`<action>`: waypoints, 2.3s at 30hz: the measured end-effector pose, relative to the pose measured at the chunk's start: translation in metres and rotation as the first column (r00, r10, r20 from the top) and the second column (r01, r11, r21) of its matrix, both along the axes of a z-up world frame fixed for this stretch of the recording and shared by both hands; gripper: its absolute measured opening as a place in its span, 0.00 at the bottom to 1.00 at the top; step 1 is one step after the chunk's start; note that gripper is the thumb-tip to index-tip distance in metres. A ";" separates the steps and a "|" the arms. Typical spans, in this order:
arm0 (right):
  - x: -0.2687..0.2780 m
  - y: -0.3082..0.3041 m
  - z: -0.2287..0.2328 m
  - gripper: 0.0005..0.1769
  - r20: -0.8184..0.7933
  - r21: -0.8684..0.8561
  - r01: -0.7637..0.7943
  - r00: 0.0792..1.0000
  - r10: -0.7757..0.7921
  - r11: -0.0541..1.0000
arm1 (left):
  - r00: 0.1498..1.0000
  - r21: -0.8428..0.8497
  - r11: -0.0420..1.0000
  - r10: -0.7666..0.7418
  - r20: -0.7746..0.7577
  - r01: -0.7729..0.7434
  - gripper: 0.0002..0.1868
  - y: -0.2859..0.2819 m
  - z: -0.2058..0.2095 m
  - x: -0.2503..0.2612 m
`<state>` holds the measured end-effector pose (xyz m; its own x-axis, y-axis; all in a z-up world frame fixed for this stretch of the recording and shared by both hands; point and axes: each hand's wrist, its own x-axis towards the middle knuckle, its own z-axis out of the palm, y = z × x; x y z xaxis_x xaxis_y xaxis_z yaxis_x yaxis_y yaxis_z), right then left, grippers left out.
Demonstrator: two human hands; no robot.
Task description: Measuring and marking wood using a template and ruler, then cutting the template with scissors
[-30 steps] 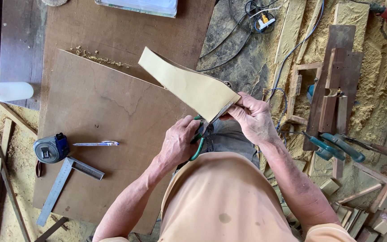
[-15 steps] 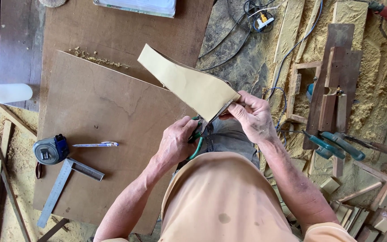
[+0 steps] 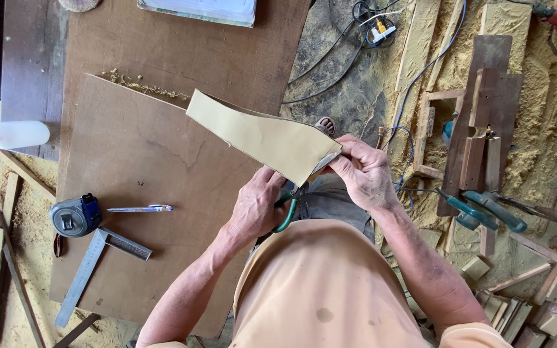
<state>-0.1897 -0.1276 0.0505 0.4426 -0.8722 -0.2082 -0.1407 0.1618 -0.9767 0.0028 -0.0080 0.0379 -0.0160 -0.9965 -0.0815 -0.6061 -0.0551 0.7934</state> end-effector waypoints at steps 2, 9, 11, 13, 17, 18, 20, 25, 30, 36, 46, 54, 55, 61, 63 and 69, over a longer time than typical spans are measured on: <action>0.000 0.001 -0.002 0.07 -0.023 -0.040 -0.006 1.000 0.005 0.999 | 1.000 0.035 0.999 -0.006 0.017 0.006 0.20 -0.001 0.001 0.002; 0.003 0.003 0.000 0.07 0.063 0.026 0.054 0.996 -0.055 0.998 | 0.996 0.031 1.000 0.001 0.092 -0.004 0.20 -0.003 -0.003 -0.002; 0.001 0.002 -0.006 0.07 0.064 0.012 0.054 0.996 -0.054 0.998 | 0.995 0.035 0.999 0.006 0.096 -0.009 0.20 -0.004 0.000 -0.002; -0.002 0.000 -0.011 0.07 0.064 -0.006 0.057 0.996 -0.056 0.998 | 0.995 0.035 0.999 0.008 0.098 -0.011 0.19 -0.004 -0.003 -0.003; -0.002 0.003 -0.013 0.07 0.027 -0.049 0.065 0.998 -0.064 0.997 | 0.993 0.011 1.000 0.013 0.115 -0.014 0.16 0.000 -0.017 -0.004; -0.002 0.004 -0.012 0.08 -0.018 -0.085 0.058 0.998 -0.060 0.995 | 0.994 0.007 1.000 0.012 0.111 -0.013 0.16 0.000 -0.020 -0.004; 0.003 0.006 -0.006 0.07 -0.020 -0.109 0.071 0.997 -0.073 0.992 | 0.993 0.004 1.000 0.001 0.121 -0.001 0.15 0.000 -0.020 -0.003; 0.004 0.007 -0.011 0.06 -0.019 -0.170 0.095 0.995 -0.099 0.981 | 0.991 -0.001 1.000 -0.011 0.132 0.011 0.15 -0.002 -0.018 -0.002; 0.004 0.004 -0.016 0.06 0.025 -0.133 0.130 0.992 -0.128 0.983 | 0.995 -0.003 1.000 0.013 0.101 -0.012 0.16 -0.003 -0.014 -0.005; 0.000 0.000 -0.018 0.06 0.009 -0.096 0.094 0.996 -0.093 0.991 | 0.990 -0.081 0.997 0.024 0.142 -0.012 0.18 -0.003 -0.017 0.000; -0.001 0.000 -0.028 0.07 0.014 -0.041 0.081 0.997 -0.081 0.996 | 0.995 -0.132 0.991 0.031 0.097 -0.018 0.19 0.003 -0.030 0.003; 0.002 0.000 -0.032 0.07 -0.013 0.000 0.072 0.997 -0.072 0.997 | 0.998 -0.130 0.991 0.048 0.048 -0.042 0.16 0.010 -0.038 0.004; 0.003 0.000 -0.031 0.07 -0.014 0.001 0.071 0.997 -0.071 0.997 | 0.998 -0.129 0.991 0.049 0.048 -0.042 0.16 0.011 -0.037 0.005; 0.010 0.003 -0.023 0.07 -0.005 0.007 0.060 0.998 -0.060 0.998 | 0.998 -0.111 0.992 0.049 -0.027 -0.052 0.14 0.017 -0.045 0.006; 0.020 0.006 -0.005 0.07 0.026 0.062 0.068 0.997 -0.070 0.996 | 0.998 -0.111 0.992 0.062 -0.024 -0.065 0.12 0.020 -0.044 0.007; 0.037 0.026 -0.007 0.04 0.074 0.127 0.069 0.994 -0.079 0.989 | 0.990 -0.110 0.986 0.135 0.049 -0.129 0.09 0.047 -0.034 0.017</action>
<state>-0.1526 -0.1014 0.0433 0.3969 -0.8727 -0.2843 -0.0478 0.2897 -0.9559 0.0201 0.0388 0.0037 0.1174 -0.9927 0.0280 -0.6431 -0.0545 0.7639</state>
